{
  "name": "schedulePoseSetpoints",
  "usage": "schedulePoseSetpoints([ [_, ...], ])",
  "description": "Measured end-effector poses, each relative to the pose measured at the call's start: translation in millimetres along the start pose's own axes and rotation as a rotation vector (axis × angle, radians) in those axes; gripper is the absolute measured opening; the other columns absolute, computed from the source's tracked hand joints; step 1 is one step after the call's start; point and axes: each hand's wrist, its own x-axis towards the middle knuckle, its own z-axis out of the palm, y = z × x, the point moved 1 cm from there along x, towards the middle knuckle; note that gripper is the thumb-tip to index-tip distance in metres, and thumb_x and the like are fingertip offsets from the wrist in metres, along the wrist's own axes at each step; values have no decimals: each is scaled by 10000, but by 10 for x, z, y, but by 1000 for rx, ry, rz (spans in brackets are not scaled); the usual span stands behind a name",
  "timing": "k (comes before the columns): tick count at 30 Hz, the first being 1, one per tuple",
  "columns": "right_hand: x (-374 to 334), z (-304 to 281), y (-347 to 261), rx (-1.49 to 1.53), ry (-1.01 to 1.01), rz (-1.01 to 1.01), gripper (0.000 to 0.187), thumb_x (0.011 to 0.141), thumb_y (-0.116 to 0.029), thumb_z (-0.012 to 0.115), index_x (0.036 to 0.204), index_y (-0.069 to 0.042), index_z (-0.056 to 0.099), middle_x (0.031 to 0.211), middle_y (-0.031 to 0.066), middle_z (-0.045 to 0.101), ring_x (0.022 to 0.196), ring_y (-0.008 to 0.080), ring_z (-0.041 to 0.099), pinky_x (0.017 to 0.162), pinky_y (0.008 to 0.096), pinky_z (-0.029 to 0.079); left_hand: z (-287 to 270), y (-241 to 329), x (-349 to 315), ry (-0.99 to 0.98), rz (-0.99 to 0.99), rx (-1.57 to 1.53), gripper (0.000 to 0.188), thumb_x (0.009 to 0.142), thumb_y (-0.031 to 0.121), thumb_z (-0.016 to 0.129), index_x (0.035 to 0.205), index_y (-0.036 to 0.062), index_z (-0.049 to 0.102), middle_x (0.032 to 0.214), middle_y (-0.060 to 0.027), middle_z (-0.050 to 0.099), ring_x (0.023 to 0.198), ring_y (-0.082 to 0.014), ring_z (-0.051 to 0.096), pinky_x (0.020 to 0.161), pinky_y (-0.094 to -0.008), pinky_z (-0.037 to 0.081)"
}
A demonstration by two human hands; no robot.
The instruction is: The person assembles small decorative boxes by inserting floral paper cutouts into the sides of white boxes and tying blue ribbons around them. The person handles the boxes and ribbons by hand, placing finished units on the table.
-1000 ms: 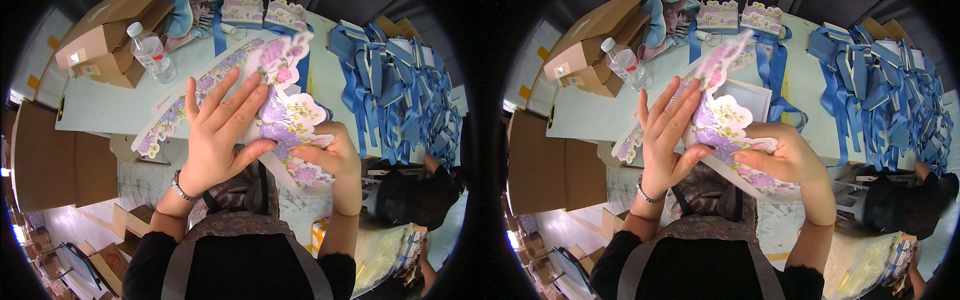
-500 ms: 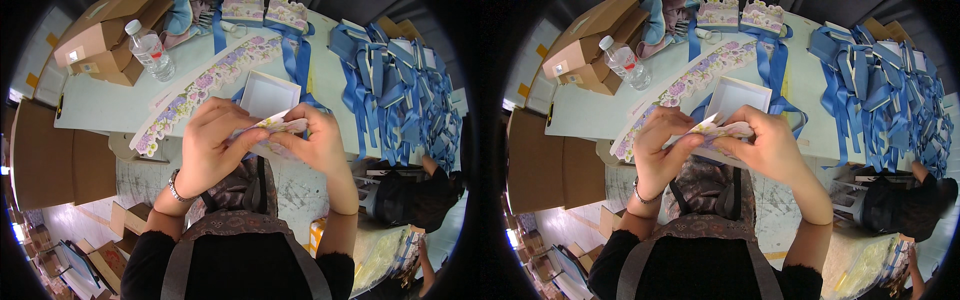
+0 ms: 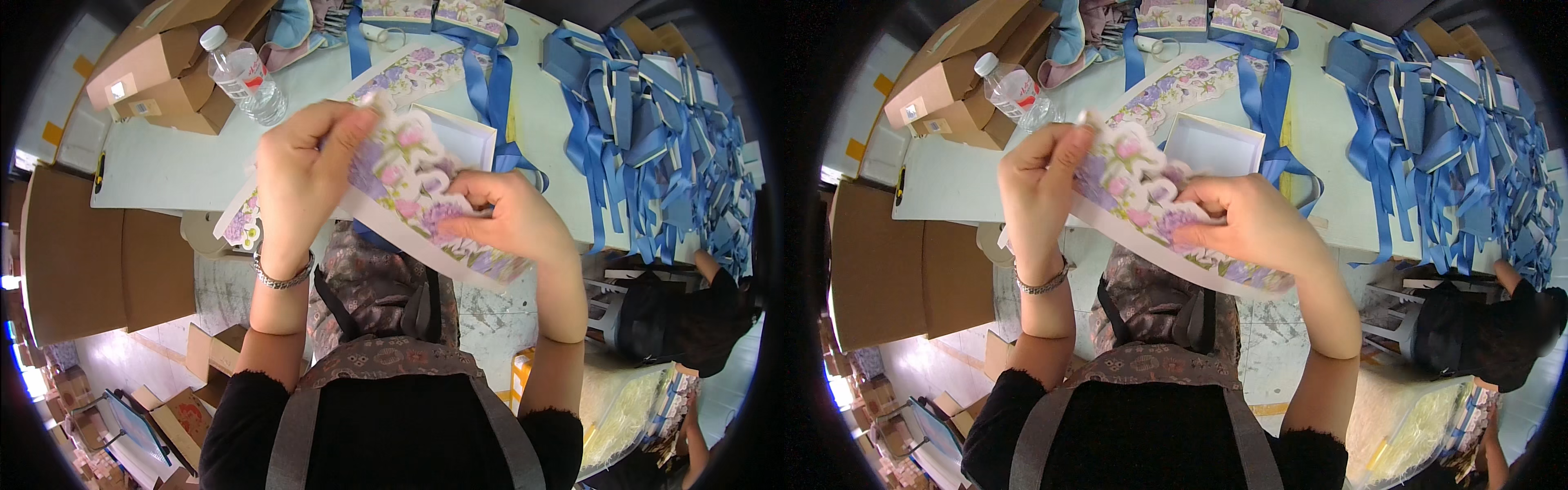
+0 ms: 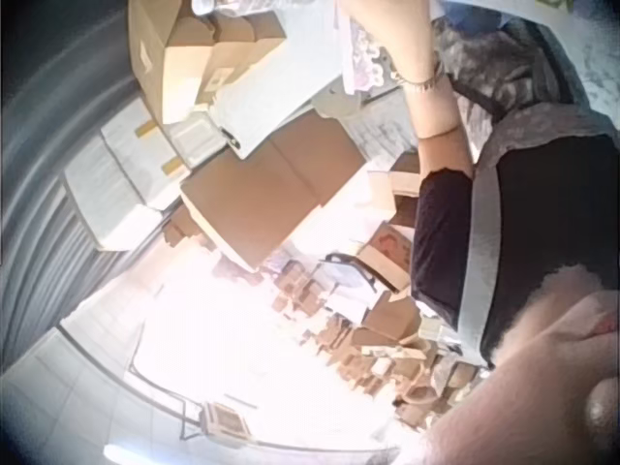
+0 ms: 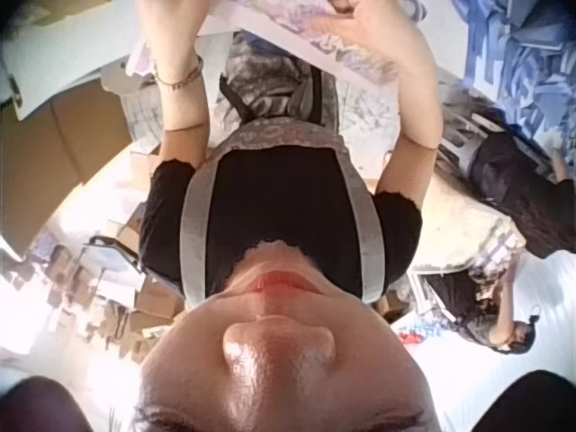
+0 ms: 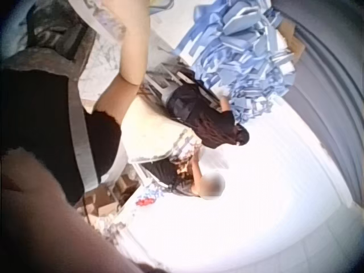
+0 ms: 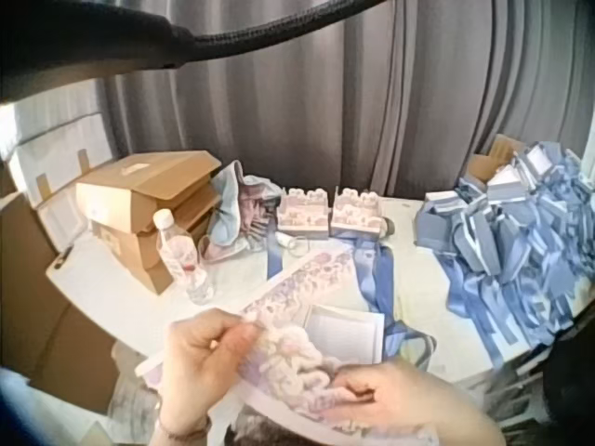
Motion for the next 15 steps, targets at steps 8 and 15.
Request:
schedulePoseSetpoints([
  [8,94,-87,291,323,-157,-44,356,730,-209,793,983,-13,637,862,42,667,756,75,566,685,266,461,26,-88,166,323,223,255,222,884,230,644,820,19,674,524,-44,477,482,-92,391,452,-253,334],
  [15,101,-110,192,376,-224,-43,262,764,-133,762,968,1,666,848,38,698,785,76,604,727,244,477,-35,-150,313,412,509,620,211,862,199,643,1025,66,665,942,-109,636,764,-213,578,671,-317,458],
])
